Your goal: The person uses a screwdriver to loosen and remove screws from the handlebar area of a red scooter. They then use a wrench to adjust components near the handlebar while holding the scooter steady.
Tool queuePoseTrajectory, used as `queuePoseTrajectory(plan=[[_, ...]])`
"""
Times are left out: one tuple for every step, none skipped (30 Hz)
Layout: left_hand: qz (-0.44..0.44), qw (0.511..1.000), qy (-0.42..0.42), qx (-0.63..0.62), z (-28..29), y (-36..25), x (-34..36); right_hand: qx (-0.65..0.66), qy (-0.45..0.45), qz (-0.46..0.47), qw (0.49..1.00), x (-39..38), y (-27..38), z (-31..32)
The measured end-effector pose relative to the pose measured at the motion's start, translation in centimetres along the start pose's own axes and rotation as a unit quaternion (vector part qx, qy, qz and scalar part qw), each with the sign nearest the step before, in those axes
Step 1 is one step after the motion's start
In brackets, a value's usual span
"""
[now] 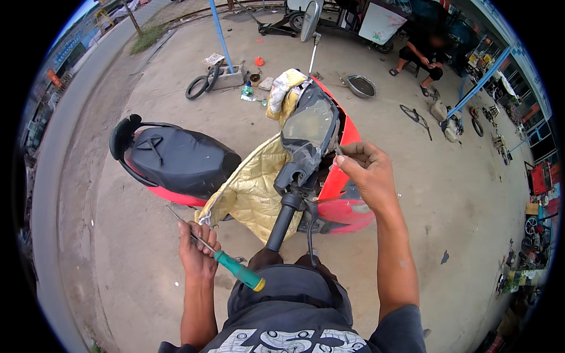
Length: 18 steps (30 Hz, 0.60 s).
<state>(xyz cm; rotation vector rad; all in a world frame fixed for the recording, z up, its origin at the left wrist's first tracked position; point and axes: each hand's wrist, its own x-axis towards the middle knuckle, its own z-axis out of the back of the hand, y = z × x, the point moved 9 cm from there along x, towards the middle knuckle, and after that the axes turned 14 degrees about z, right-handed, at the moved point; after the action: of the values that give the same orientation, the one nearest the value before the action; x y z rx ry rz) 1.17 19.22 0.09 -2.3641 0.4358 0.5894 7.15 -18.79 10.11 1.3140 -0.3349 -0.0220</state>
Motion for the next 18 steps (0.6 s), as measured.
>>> queuePoseTrajectory(plan=[[0.01,0.999,-0.001,-0.032,0.1,0.1,0.3,0.008,0.001,-0.002,1.0,-0.3,-0.4,0.0],[0.026,0.998,0.015,-0.061,0.0,0.3,0.7,0.017,0.002,-0.004,1.0,-0.7,-0.8,-0.2],[0.035,0.996,0.015,-0.075,0.2,0.2,0.9,0.089,0.006,-0.022,0.996,-1.1,-1.4,-1.1],[0.051,0.994,0.021,-0.093,0.0,0.6,1.4,0.153,0.006,-0.039,0.987,-1.6,-1.8,-1.6],[0.067,0.991,0.027,-0.111,-0.2,1.0,1.8,0.216,0.006,-0.055,0.975,-2.0,-2.2,-2.3],[0.064,0.989,0.015,-0.129,-0.3,1.1,1.6,0.31,0.028,-0.078,0.947,-2.4,-2.6,-3.6],[0.067,0.988,0.017,-0.14,-0.8,1.3,1.7,0.364,0.036,-0.099,0.926,-2.6,-2.6,-4.3],[0.07,0.986,0.019,-0.151,-1.1,1.6,1.7,0.416,0.044,-0.119,0.9,-2.8,-2.6,-5.0],[0.073,0.984,0.02,-0.162,-1.3,1.9,1.7,0.467,0.052,-0.138,0.872,-3.1,-2.6,-5.5],[0.079,0.982,0.047,-0.163,-1.9,1.9,1.7,0.482,0.055,-0.141,0.863,-3.4,-3.0,-5.8],[0.081,0.982,0.035,-0.165,-2.2,2.1,1.7,0.507,0.057,-0.149,0.847,-3.7,-3.1,-6.0],[0.084,0.982,0.023,-0.168,-2.8,2.4,1.6,0.531,0.059,-0.157,0.831,-3.9,-3.1,-6.2],[0.087,0.982,0.01,-0.169,-3.2,2.6,1.4,0.556,0.061,-0.165,0.812,-4.2,-3.1,-6.2],[0.089,0.981,0.025,-0.169,-3.6,2.7,1.5,0.574,0.074,-0.165,0.799,-4.3,-2.9,-6.3],[0.092,0.98,0.04,-0.17,-3.9,2.9,1.5,0.569,0.074,-0.17,0.801,-4.5,-3.1,-6.2],[0.098,0.979,0.056,-0.17,-4.2,3.2,1.6,0.564,0.072,-0.174,0.804,-4.7,-3.3,-6.0],[0.097,0.978,0.069,-0.17,-4.1,3.3,1.6,0.559,0.068,-0.178,0.807,-4.9,-3.6,-5.6],[0.098,0.977,0.082,-0.171,-3.7,3.2,1.6,0.563,0.055,-0.167,0.807,-4.8,-3.8,-4.7]])
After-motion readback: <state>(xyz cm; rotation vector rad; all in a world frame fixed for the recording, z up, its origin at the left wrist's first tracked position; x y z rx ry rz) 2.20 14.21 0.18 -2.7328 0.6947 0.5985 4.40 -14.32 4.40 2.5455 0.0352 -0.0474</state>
